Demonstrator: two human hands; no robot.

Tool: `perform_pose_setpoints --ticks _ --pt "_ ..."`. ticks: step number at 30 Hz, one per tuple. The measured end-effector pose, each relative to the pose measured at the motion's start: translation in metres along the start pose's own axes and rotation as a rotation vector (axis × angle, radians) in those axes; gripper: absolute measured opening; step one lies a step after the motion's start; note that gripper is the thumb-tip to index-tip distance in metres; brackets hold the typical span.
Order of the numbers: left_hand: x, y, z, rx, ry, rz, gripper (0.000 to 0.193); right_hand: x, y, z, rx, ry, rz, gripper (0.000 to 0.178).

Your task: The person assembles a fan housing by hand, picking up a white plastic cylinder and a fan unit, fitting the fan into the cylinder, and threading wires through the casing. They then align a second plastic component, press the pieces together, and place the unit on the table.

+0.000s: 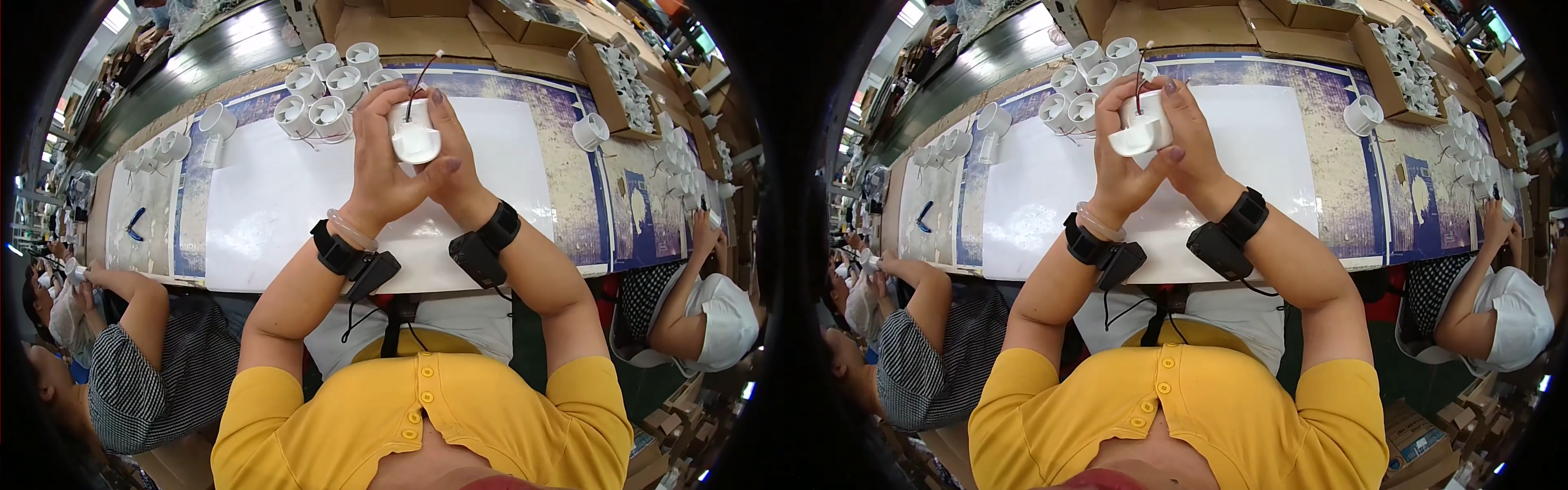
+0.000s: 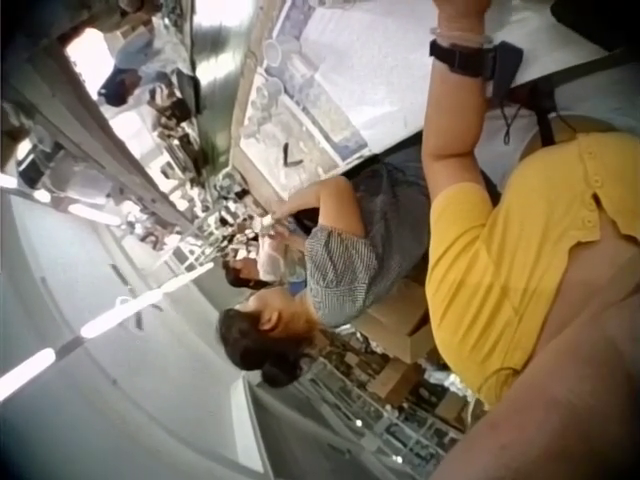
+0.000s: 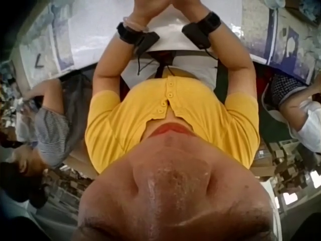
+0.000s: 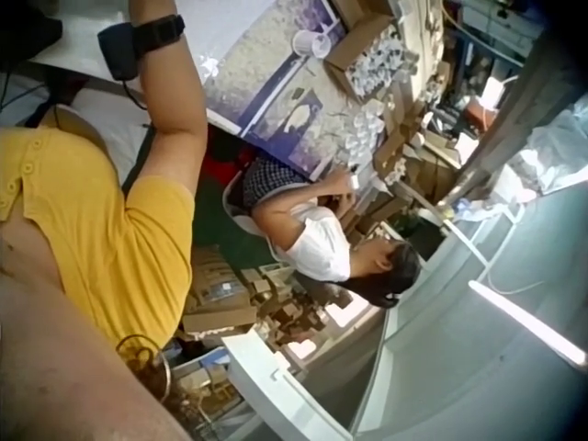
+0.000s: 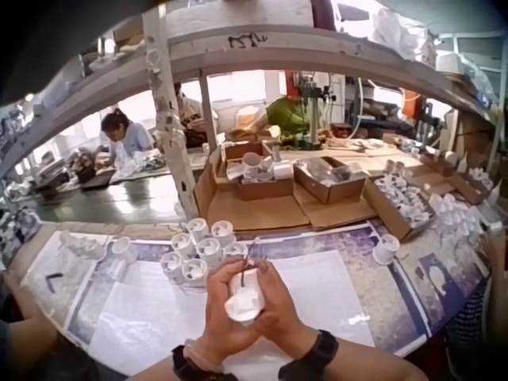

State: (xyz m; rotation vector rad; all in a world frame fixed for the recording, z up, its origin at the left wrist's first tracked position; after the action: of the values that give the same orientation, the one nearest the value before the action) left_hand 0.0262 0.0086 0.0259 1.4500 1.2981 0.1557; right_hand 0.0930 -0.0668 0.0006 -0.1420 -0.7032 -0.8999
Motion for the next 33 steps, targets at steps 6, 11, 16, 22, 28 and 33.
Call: perform_pose_setpoints --ticks 6,11,16,22,28,33 --pt "0.003 -0.002 0.001 0.034 -0.757 -0.237 0.046 0.004 -0.002 0.002 -0.016 0.173 0.056 0.035" --pt "0.005 -0.005 0.009 -0.015 -0.997 -0.374 0.033 0.003 -0.004 0.008 -0.025 0.02 -0.083 0.035" --pt "0.006 -0.009 0.01 0.0 -1.034 -0.378 0.026 0.002 -0.006 0.005 -0.001 -0.015 -0.11 0.035" --pt "0.007 -0.011 0.014 -0.007 -1.091 -0.463 0.026 0.001 -0.004 0.006 -0.05 -0.041 -0.142 0.034" --pt "0.006 -0.007 0.016 0.03 -0.95 -0.396 0.038 0.009 0.004 -0.009 -0.077 0.149 -0.007 0.034" --pt "0.011 -0.007 0.012 0.111 -0.415 -0.196 0.058 0.014 0.008 -0.015 -0.158 0.244 0.026 0.039"
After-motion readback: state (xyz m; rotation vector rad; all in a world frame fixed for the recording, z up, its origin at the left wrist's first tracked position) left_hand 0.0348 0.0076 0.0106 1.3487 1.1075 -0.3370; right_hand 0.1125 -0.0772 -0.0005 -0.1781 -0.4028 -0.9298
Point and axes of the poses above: each hand's wrist, its own y-axis towards the middle knuckle, its own z-axis out of the palm, x = y × z, the point moved 3 cm from there along y, towards the middle knuckle, and after that the axes turned 9 degrees about y, right-handed, at the moved point
